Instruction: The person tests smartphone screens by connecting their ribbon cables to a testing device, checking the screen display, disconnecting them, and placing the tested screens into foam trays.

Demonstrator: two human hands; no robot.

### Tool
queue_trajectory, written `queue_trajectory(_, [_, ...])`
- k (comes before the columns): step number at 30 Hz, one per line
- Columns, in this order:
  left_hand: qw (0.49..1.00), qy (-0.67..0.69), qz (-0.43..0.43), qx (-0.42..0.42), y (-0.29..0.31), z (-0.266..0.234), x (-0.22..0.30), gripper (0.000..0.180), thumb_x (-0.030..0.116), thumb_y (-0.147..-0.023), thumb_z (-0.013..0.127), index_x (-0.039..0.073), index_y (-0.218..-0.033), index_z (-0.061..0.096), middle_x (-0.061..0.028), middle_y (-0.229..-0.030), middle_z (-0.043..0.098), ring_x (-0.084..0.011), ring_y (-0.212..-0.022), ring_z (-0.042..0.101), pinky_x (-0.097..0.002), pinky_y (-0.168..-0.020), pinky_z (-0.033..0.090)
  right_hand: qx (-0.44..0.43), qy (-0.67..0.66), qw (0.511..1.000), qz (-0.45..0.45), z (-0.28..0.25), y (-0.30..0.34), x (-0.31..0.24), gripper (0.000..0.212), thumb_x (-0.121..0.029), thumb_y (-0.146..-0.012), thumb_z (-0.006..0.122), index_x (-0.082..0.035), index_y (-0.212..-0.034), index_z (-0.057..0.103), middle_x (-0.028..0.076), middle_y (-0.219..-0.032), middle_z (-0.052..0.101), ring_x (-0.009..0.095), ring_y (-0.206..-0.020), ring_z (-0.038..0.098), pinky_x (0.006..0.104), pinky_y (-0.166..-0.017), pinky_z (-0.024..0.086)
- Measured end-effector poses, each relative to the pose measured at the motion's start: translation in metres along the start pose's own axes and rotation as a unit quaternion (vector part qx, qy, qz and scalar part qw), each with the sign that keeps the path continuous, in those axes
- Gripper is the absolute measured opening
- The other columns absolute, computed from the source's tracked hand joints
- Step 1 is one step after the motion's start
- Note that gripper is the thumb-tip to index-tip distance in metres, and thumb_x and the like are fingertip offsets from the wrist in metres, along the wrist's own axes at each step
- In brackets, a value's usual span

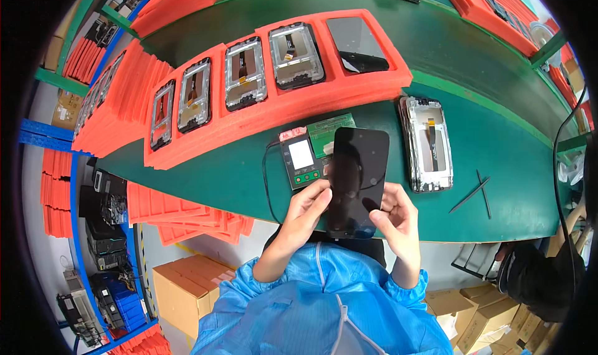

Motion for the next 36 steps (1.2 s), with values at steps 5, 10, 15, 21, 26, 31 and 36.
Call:
queue_trajectory(5, [1.0, 0.021, 0.015, 0.001, -0.001, 0.004, 0.007, 0.028, 0.021, -0.103, 0.047, -0.001, -0.118, 0.056, 0.0006, -0.102, 0.06, -0.0051, -0.093, 0.054, -0.0209, -0.082, 0.043, -0.037, 0.058, 0.995, -0.071, 0.004, -0.003, -0.009, 0.086, 0.001, -0.07, 0.078, 0.003, -0.142, 0.032, 0.014, -0.126, 0.055, 0.016, -0.109, 0.057, 0.0291, -0.09, 0.047])
queue_trajectory(10, [0.999, 0.029, 0.018, -0.015, -0.002, 0.006, 0.008, 0.029, 0.021, -0.103, 0.046, -0.001, -0.118, 0.055, -0.002, -0.106, 0.061, -0.0066, -0.098, 0.056, -0.0227, -0.087, 0.045, -0.069, 0.086, 0.993, -0.041, 0.007, -0.001, -0.004, 0.096, -0.002, -0.066, 0.08, 0.006, -0.145, 0.025, 0.018, -0.14, 0.043, 0.026, -0.13, 0.044, 0.0387, -0.106, 0.037])
queue_trajectory(15, [0.999, 0.031, 0.016, -0.019, -0.002, 0.009, 0.01, 0.029, 0.021, -0.103, 0.046, -0.001, -0.118, 0.056, -0.003, -0.107, 0.062, -0.0071, -0.099, 0.056, -0.0233, -0.088, 0.045, -0.053, 0.144, 0.985, -0.084, 0.007, 0.0, -0.009, 0.093, -0.001, -0.069, 0.078, 0.003, -0.146, 0.027, 0.017, -0.129, 0.054, 0.022, -0.117, 0.055, 0.0337, -0.093, 0.048])
queue_trajectory(21, [0.999, 0.018, 0.025, -0.014, 0.0, 0.005, 0.007, 0.029, 0.021, -0.103, 0.046, -0.001, -0.118, 0.056, -0.0028, -0.107, 0.062, -0.007, -0.099, 0.056, -0.0227, -0.088, 0.044, -0.059, 0.043, 0.995, -0.065, 0.008, 0.001, -0.007, 0.087, 0.003, -0.072, 0.075, 0.001, -0.146, 0.028, 0.015, -0.13, 0.053, 0.02, -0.12, 0.053, 0.0325, -0.096, 0.045])
queue_trajectory(26, [1.0, 0.028, 0.009, -0.006, 0.001, 0.005, 0.007, 0.029, 0.022, -0.103, 0.045, -0.001, -0.118, 0.056, -0.0028, -0.106, 0.061, -0.0069, -0.099, 0.056, -0.0226, -0.086, 0.044, -0.036, 0.027, 0.999, 0.003, 0.007, 0.003, -0.002, 0.082, 0.007, -0.075, 0.071, 0.001, -0.145, 0.029, 0.013, -0.127, 0.054, 0.018, -0.116, 0.054, 0.0318, -0.097, 0.045])
queue_trajectory(31, [0.998, 0.06, -0.014, -0.032, 0.002, 0.002, -0.001, 0.029, 0.021, -0.103, 0.046, -0.002, -0.118, 0.055, -0.0033, -0.106, 0.061, -0.0073, -0.099, 0.057, -0.023, -0.085, 0.045, -0.039, 0.128, 0.991, -0.029, 0.01, 0.006, -0.006, 0.084, 0.0, -0.072, 0.076, 0.004, -0.142, 0.03, 0.019, -0.126, 0.056, 0.023, -0.119, 0.055, 0.034, -0.094, 0.047])
queue_trajectory(36, [0.998, 0.042, -0.029, -0.045, 0.0, 0.004, 0.002, 0.028, 0.019, -0.103, 0.045, -0.003, -0.117, 0.055, -0.0033, -0.105, 0.061, -0.0072, -0.098, 0.056, -0.0224, -0.085, 0.044, -0.024, 0.146, 0.989, -0.007, 0.012, 0.004, -0.009, 0.082, -0.002, -0.072, 0.077, 0.004, -0.141, 0.032, 0.018, -0.123, 0.057, 0.024, -0.118, 0.056, 0.0343, -0.094, 0.047])
Point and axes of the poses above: each hand's wrist, its own y-axis away from the middle knuckle, its own z-axis out of the palm, x = y × z, the point moved 7 cm from there along -y, towards the middle knuckle
